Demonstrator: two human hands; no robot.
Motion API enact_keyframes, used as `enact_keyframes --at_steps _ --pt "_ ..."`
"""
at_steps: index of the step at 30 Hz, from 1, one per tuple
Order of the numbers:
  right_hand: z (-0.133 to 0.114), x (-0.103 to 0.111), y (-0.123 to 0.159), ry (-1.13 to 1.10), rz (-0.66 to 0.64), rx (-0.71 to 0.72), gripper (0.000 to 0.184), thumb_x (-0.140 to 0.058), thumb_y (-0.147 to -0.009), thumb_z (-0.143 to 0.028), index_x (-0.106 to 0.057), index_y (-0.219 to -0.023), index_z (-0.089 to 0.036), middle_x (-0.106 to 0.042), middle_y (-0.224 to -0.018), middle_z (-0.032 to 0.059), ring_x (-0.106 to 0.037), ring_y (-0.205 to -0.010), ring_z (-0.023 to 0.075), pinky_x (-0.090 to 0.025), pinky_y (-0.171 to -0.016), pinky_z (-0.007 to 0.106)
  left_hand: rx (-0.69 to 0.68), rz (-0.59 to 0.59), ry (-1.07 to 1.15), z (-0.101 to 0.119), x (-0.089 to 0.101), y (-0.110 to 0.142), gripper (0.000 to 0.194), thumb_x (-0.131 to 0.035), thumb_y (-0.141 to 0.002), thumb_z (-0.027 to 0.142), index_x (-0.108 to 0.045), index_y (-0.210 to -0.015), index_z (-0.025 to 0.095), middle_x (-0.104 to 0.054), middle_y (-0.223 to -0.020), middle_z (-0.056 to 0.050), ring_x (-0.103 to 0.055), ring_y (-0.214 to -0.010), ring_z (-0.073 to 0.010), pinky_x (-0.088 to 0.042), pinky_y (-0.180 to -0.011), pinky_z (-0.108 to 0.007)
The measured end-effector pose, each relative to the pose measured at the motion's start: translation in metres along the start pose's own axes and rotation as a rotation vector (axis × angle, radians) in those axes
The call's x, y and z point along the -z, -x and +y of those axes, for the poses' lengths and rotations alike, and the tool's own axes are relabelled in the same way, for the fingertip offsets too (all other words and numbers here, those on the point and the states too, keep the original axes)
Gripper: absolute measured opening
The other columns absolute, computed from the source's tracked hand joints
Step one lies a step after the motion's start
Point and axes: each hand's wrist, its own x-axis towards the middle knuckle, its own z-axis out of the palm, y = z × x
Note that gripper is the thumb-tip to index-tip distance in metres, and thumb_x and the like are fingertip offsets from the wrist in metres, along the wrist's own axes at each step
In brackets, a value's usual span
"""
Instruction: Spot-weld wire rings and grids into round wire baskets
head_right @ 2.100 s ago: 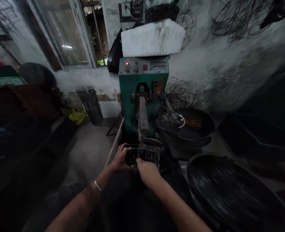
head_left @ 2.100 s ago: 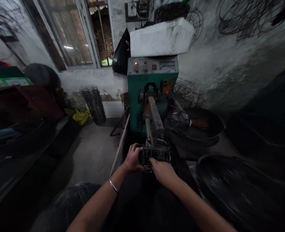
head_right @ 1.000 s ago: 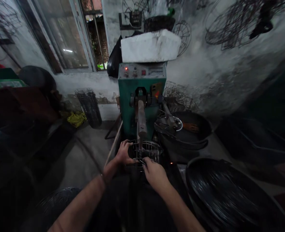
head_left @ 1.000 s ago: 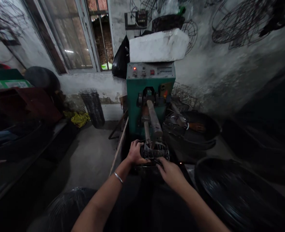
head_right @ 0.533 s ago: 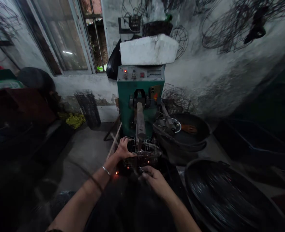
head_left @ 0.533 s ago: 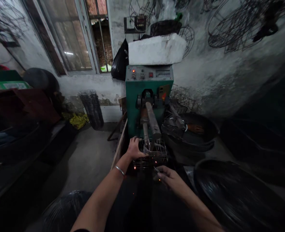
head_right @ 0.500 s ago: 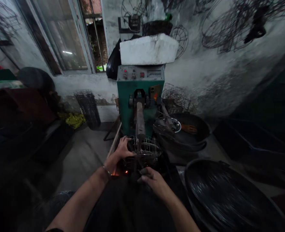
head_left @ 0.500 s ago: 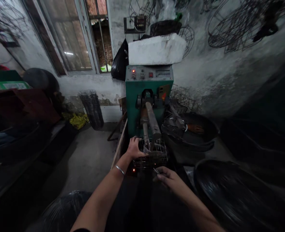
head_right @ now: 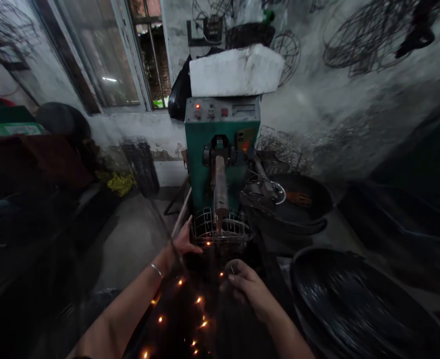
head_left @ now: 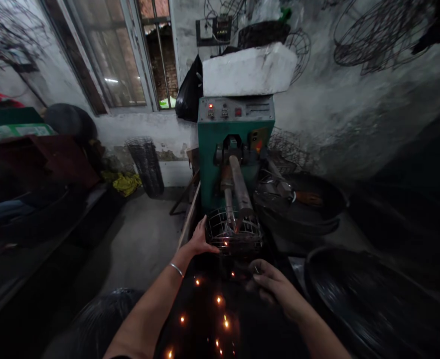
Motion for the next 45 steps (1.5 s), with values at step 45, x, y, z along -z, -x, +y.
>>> enact_keyframes --at_steps 45 --pt "-0.019 -0.027 -0.041 1.592 -0.052 0.227 0.037 -0.045 -0.091 -0.006 -0.055 -0.125 -0.012 -0.072 -0.106 0.0154 -0.071 -0.090 0.0270 -0.051 -0.074 0.031 -0.239 -0.104 -0.407 0.063 0.012 0.042 0.113 -0.096 -0.042 0.038 -0.045 -0.141 0.020 -0.036 -0.140 -0.017 -0.038 -0.128 -0.0415 -0.038 -0.108 -0.058"
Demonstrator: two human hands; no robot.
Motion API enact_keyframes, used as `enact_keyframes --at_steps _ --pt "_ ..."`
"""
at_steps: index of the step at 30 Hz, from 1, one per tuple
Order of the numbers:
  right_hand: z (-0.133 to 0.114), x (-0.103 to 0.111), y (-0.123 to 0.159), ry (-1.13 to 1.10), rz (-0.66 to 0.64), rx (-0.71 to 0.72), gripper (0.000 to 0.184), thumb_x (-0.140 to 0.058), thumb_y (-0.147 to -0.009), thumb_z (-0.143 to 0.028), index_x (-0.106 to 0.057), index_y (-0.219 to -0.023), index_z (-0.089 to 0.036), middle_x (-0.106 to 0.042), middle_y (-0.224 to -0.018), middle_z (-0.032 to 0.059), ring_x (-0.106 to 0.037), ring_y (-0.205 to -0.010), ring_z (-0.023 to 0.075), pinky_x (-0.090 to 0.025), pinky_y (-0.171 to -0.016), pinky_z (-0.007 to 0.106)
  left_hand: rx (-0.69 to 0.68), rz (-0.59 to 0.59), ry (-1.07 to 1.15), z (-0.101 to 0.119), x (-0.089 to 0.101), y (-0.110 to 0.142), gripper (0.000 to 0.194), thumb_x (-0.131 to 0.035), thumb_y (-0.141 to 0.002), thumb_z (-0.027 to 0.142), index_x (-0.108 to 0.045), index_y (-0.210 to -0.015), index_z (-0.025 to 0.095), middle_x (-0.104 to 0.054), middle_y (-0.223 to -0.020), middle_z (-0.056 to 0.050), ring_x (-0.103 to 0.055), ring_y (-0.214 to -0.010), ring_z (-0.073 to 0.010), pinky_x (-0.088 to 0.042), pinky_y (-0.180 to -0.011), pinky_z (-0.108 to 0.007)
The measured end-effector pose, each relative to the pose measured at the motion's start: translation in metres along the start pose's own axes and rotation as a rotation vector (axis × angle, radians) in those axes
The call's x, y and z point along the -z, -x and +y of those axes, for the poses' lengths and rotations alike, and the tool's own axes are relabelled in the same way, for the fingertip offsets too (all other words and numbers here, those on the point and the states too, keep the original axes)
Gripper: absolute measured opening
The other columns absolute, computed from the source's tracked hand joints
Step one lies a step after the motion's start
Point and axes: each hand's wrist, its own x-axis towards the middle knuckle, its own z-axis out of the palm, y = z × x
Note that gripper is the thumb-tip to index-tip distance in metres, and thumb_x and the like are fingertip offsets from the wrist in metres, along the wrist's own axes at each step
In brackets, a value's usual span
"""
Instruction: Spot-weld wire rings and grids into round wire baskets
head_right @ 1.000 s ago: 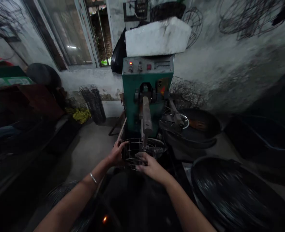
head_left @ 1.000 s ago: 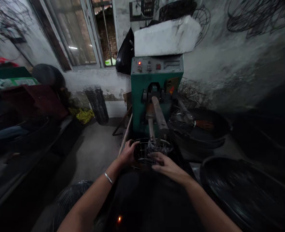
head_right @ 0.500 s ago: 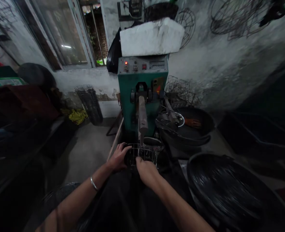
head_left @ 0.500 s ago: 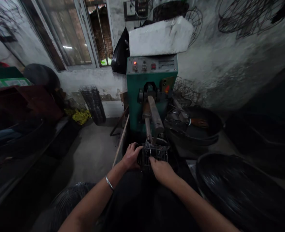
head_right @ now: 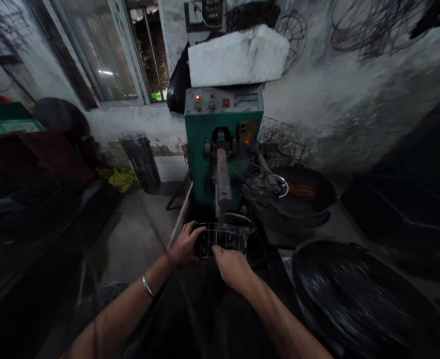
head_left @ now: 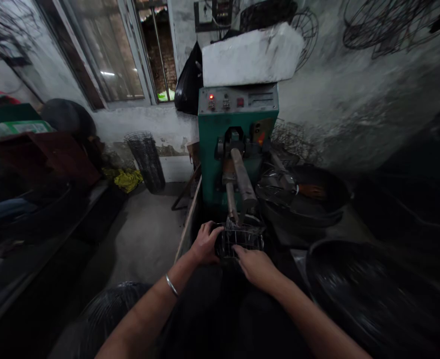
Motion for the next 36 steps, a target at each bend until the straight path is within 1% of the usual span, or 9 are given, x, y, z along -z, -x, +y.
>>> enact_keyframes --at_steps 4,8,10,17,22,24,28,31,36 --pt "0.004 0.001 -0.001 -0.030 0.007 -0.007 0.037 -0.045 -0.092 -0.008 -0.053 -0.128 -0.012 -0.072 -0.104 0.0147 -0.071 -0.091 0.0258 -0.050 -0.077 0.030 -0.017 0.024 0.010 0.000 -0.004 -0.005 0.116 -0.097 -0.038 0.039 -0.046 -0.140 0.017 -0.038 -0.136 -0.018 -0.038 -0.127 -0.0415 -0.039 -0.108 -0.058" --pt "0.008 0.005 -0.002 0.018 0.004 -0.037 0.039 -0.044 -0.093 -0.011 -0.052 -0.131 -0.012 -0.071 -0.110 0.0167 -0.070 -0.096 0.0289 -0.051 -0.078 0.033 -0.032 0.076 0.013 0.002 -0.011 -0.013 0.117 -0.097 -0.037 0.043 -0.047 -0.140 0.016 -0.039 -0.133 -0.018 -0.040 -0.125 -0.0408 -0.040 -0.108 -0.056" --pt "0.011 0.007 -0.003 0.033 -0.002 -0.048 0.039 -0.044 -0.094 -0.012 -0.051 -0.132 -0.012 -0.071 -0.110 0.0167 -0.070 -0.095 0.0297 -0.052 -0.078 0.034 -0.026 0.078 0.027 0.002 -0.014 -0.017 0.117 -0.096 -0.037 0.046 -0.047 -0.140 0.018 -0.041 -0.132 -0.017 -0.040 -0.125 -0.0411 -0.041 -0.107 -0.057" --pt "0.018 0.008 -0.006 0.021 0.012 -0.043 0.036 -0.043 -0.095 -0.012 -0.053 -0.130 -0.012 -0.072 -0.107 0.0156 -0.070 -0.095 0.0303 -0.052 -0.079 0.037 -0.019 0.071 0.058 -0.001 -0.020 -0.020 0.116 -0.095 -0.040 0.050 -0.049 -0.139 0.013 -0.040 -0.132 -0.018 -0.040 -0.126 -0.0398 -0.041 -0.109 -0.054" --pt "0.013 0.016 -0.002 -0.032 0.023 -0.051 0.036 -0.043 -0.095 -0.011 -0.057 -0.128 -0.011 -0.072 -0.108 0.0166 -0.069 -0.097 0.0316 -0.051 -0.083 0.039 -0.021 0.063 0.094 -0.001 -0.018 -0.020 0.114 -0.095 -0.040 0.051 -0.049 -0.139 0.017 -0.040 -0.133 -0.017 -0.042 -0.123 -0.0374 -0.042 -0.108 -0.053" --pt "0.010 0.018 0.003 -0.084 0.058 -0.068 0.034 -0.043 -0.095 -0.012 -0.058 -0.126 -0.011 -0.072 -0.108 0.0156 -0.069 -0.097 0.0309 -0.051 -0.082 0.037 -0.017 0.057 0.091 -0.002 -0.018 -0.024 0.113 -0.095 -0.041 0.050 -0.049 -0.139 0.017 -0.040 -0.133 -0.017 -0.042 -0.123 -0.0374 -0.041 -0.108 -0.053" --pt "0.012 0.012 0.013 -0.172 0.217 -0.151 0.035 -0.041 -0.097 -0.014 -0.057 -0.127 -0.011 -0.069 -0.113 0.0157 -0.067 -0.100 0.0288 -0.051 -0.085 0.035 0.054 0.031 0.052 -0.008 -0.018 -0.038 0.120 -0.097 -0.033 0.049 -0.050 -0.138 0.016 -0.040 -0.134 -0.017 -0.039 -0.126 -0.0414 -0.038 -0.110 -0.057" --pt "0.020 0.001 0.020 -0.195 0.312 -0.162 0.037 -0.035 -0.097 -0.012 -0.058 -0.126 -0.010 -0.068 -0.116 0.0168 -0.066 -0.105 0.0265 -0.050 -0.090 0.034 0.087 0.026 0.035 -0.011 -0.019 -0.048 0.122 -0.098 -0.032 0.048 -0.049 -0.139 0.015 -0.038 -0.136 -0.019 -0.037 -0.129 -0.0427 -0.037 -0.111 -0.057" --pt "0.029 -0.009 0.032 -0.254 0.236 -0.232 0.037 -0.035 -0.100 -0.019 -0.060 -0.127 -0.016 -0.072 -0.111 0.0116 -0.070 -0.097 0.0282 -0.054 -0.084 0.039 0.060 0.078 0.066 -0.012 -0.019 -0.051 0.116 -0.098 -0.037 0.047 -0.050 -0.138 0.016 -0.040 -0.134 -0.017 -0.040 -0.127 -0.0396 -0.037 -0.111 -0.057"
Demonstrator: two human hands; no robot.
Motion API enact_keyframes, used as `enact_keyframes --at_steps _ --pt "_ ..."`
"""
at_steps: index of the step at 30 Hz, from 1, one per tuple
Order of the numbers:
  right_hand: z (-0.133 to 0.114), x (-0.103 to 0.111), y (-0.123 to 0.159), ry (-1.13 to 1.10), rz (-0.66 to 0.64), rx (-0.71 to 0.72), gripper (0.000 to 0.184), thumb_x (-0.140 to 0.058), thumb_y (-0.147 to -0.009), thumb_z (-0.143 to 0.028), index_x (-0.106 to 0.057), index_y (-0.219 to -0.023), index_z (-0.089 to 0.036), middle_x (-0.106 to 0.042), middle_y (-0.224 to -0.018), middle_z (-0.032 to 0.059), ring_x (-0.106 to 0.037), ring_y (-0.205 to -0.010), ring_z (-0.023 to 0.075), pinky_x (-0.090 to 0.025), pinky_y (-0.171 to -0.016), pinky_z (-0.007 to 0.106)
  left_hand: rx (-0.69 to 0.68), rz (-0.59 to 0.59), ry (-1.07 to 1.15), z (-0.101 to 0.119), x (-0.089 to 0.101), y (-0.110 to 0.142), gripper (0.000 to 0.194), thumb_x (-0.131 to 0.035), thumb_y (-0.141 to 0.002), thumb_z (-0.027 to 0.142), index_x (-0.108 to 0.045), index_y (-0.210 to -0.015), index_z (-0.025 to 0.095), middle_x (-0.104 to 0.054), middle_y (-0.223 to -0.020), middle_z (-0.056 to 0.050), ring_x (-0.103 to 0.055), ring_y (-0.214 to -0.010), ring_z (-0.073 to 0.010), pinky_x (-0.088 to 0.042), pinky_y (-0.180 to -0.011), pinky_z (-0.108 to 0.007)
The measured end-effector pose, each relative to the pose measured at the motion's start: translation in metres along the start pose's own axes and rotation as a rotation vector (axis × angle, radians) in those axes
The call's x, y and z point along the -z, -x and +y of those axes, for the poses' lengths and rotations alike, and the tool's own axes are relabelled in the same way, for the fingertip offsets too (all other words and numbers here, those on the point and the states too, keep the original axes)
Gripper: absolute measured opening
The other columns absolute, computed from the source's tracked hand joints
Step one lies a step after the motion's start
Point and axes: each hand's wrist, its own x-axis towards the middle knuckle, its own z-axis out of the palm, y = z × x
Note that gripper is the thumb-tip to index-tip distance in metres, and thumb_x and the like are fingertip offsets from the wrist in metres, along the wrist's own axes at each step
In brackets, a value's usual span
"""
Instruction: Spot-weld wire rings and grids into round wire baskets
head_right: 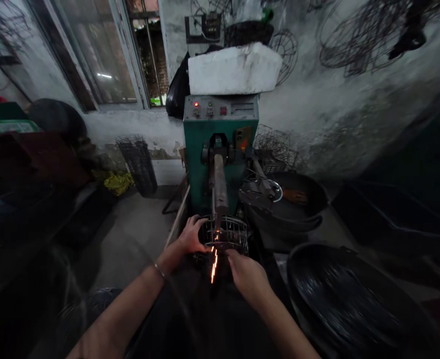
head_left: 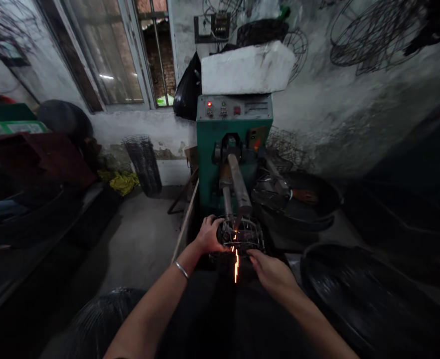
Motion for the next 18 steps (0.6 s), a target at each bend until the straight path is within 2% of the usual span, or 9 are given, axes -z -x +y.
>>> enact_keyframes --at_steps 5,10,18 --pt "0.003 -0.001 0.004 -0.036 0.027 -0.011 0.038 -0.034 -0.099 -0.017 -0.059 -0.127 -0.013 -0.071 -0.114 0.0139 -0.068 -0.104 0.0245 -0.052 -0.089 0.033 0.058 -0.017 0.014 -0.003 0.002 -0.008 0.118 -0.100 -0.034 0.044 -0.050 -0.138 0.017 -0.040 -0.135 -0.017 -0.040 -0.128 -0.0404 -0.037 -0.112 -0.057" --pt "0.009 -0.005 0.003 -0.028 -0.014 -0.009 0.040 -0.033 -0.098 -0.016 -0.061 -0.126 -0.013 -0.071 -0.114 0.0144 -0.068 -0.106 0.0259 -0.052 -0.091 0.035 0.082 -0.019 0.001 -0.010 0.005 -0.023 0.116 -0.100 -0.036 0.045 -0.050 -0.137 0.016 -0.039 -0.136 -0.017 -0.039 -0.129 -0.0406 -0.035 -0.113 -0.057" --pt "0.017 -0.024 -0.001 -0.136 0.011 0.001 0.037 -0.034 -0.093 -0.015 -0.065 -0.113 -0.018 -0.074 -0.101 0.0080 -0.071 -0.091 0.0220 -0.054 -0.082 0.031 0.048 0.004 0.014 -0.013 0.007 -0.031 0.113 -0.100 -0.037 0.042 -0.052 -0.136 0.016 -0.043 -0.131 -0.016 -0.043 -0.125 -0.0388 -0.039 -0.110 -0.055"
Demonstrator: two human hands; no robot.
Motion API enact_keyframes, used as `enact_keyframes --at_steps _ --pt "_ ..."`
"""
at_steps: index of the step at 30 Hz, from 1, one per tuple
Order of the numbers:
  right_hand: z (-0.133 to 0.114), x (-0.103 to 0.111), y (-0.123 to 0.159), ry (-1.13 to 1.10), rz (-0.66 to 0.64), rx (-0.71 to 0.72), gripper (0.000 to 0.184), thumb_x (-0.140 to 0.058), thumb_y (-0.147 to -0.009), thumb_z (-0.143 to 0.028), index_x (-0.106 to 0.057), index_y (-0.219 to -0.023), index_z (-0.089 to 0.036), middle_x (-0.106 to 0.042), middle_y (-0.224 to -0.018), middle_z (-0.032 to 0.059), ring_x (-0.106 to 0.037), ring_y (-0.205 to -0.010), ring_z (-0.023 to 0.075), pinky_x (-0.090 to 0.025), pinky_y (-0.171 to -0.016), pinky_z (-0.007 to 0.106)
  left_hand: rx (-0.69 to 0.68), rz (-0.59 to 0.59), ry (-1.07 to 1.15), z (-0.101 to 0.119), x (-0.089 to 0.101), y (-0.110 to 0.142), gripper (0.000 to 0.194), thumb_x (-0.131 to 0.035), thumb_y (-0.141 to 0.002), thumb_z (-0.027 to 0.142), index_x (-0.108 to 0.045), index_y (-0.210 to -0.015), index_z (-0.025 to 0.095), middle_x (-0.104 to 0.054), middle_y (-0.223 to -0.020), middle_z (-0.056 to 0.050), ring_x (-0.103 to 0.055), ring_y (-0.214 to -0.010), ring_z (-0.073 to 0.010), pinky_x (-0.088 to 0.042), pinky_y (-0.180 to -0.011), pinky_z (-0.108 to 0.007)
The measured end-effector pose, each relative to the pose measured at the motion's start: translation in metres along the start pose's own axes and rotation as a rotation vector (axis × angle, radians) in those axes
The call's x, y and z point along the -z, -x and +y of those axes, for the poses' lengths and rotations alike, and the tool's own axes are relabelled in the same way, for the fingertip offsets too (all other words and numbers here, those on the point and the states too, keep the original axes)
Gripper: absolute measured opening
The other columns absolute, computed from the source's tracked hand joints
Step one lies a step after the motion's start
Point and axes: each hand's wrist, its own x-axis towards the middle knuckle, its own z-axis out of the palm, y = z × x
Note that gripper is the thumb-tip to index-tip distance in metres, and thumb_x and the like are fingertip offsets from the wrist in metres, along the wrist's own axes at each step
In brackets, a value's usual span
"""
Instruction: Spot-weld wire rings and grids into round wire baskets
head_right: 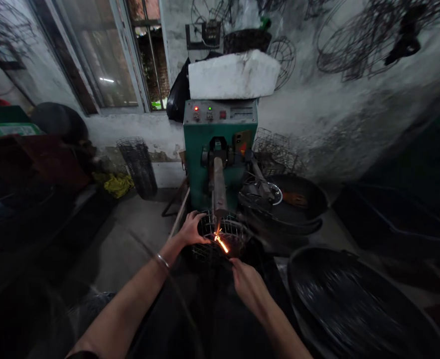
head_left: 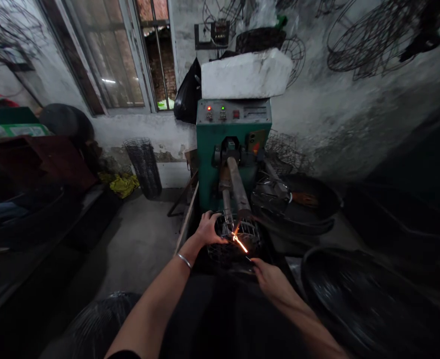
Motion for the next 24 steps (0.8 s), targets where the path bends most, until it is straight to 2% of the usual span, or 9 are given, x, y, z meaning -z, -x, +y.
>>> enact_keyframes --at_steps 3,7,9,10,13,15,18,21,24 --pt "0.001 -0.003 0.002 -0.068 -0.060 -0.017 0.039 -0.035 -0.091 -0.016 -0.067 -0.113 -0.014 -0.074 -0.096 0.0106 -0.071 -0.089 0.0240 -0.054 -0.081 0.034 -0.018 0.019 0.012 -0.001 0.001 0.005 0.114 -0.100 -0.040 0.040 -0.048 -0.139 0.015 -0.041 -0.137 -0.018 -0.040 -0.130 -0.0399 -0.037 -0.112 -0.056" --pt "0.009 -0.001 0.012 -0.384 -0.035 -0.012 0.048 -0.041 -0.088 -0.026 -0.057 -0.132 -0.018 -0.071 -0.116 0.0086 -0.068 -0.105 0.0230 -0.052 -0.092 0.037 0.099 -0.021 0.145 -0.020 -0.004 0.026 0.143 -0.099 -0.040 0.048 -0.019 -0.155 0.018 -0.019 -0.154 -0.022 -0.018 -0.145 -0.0438 -0.027 -0.117 -0.061" --pt "0.011 0.003 0.015 -0.566 -0.027 -0.019 0.045 -0.049 -0.084 -0.034 -0.062 -0.124 -0.019 -0.071 -0.114 0.0087 -0.066 -0.106 0.0251 -0.052 -0.092 0.039 0.178 -0.051 0.220 -0.034 -0.010 0.039 0.156 -0.100 -0.034 0.047 -0.009 -0.157 0.017 -0.013 -0.156 -0.024 -0.014 -0.145 -0.0456 -0.025 -0.116 -0.063" --pt "0.009 0.005 0.015 -0.652 -0.051 -0.043 0.041 -0.054 -0.081 -0.039 -0.065 -0.115 -0.019 -0.073 -0.106 0.0097 -0.068 -0.099 0.0263 -0.053 -0.086 0.039 0.198 -0.066 0.252 -0.040 -0.012 0.044 0.159 -0.101 -0.031 0.044 -0.008 -0.157 0.017 -0.014 -0.156 -0.024 -0.015 -0.145 -0.0461 -0.025 -0.116 -0.064" --pt "-0.003 0.010 0.013 -0.917 -0.171 -0.135 0.042 -0.069 -0.070 -0.049 -0.064 -0.098 -0.017 -0.074 -0.089 0.0111 -0.064 -0.065 0.0203 -0.049 -0.058 0.031 0.191 -0.072 0.305 -0.052 -0.016 0.052 0.153 -0.100 -0.034 0.036 -0.011 -0.156 0.017 -0.022 -0.153 -0.023 -0.025 -0.143 -0.0430 -0.028 -0.116 -0.062" --pt "-0.013 0.015 0.012 -1.045 -0.263 -0.120 0.050 -0.075 -0.067 -0.049 -0.062 -0.103 -0.017 -0.072 -0.100 0.0135 -0.054 -0.053 0.0129 -0.041 -0.050 0.026 0.157 -0.025 0.312 -0.053 -0.013 0.053 0.140 -0.098 -0.043 0.033 -0.015 -0.155 0.017 -0.029 -0.150 -0.021 -0.032 -0.140 -0.0384 -0.029 -0.117 -0.058" --pt "-0.024 0.024 0.011 -1.116 -0.392 -0.020 0.056 -0.076 -0.070 -0.045 -0.060 -0.117 -0.019 -0.065 -0.122 0.0151 -0.051 -0.053 0.0087 -0.036 -0.048 0.023 0.114 0.102 0.265 -0.047 0.000 0.057 0.125 -0.096 -0.048 0.034 -0.026 -0.151 0.018 -0.037 -0.143 -0.017 -0.039 -0.135 -0.0360 -0.033 -0.115 -0.056" --pt "-0.035 0.033 0.005 -1.150 -0.429 0.031 0.059 -0.076 -0.069 -0.042 -0.058 -0.121 -0.020 -0.066 -0.119 0.0130 -0.048 -0.052 0.0075 -0.034 -0.048 0.023 0.081 0.173 0.160 -0.034 0.018 0.068 0.113 -0.096 -0.049 0.042 -0.037 -0.143 0.020 -0.040 -0.139 -0.015 -0.040 -0.133 -0.0367 -0.037 -0.113 -0.057" --pt "-0.049 0.037 -0.009 -1.082 -0.392 0.030 0.061 -0.074 -0.068 -0.040 -0.056 -0.122 -0.018 -0.068 -0.110 0.0104 -0.050 -0.055 0.0094 -0.037 -0.051 0.024 0.007 0.126 0.031 -0.015 0.031 0.079 0.107 -0.096 -0.048 0.049 -0.044 -0.136 0.018 -0.039 -0.139 -0.016 -0.038 -0.133 -0.0382 -0.037 -0.112 -0.056"
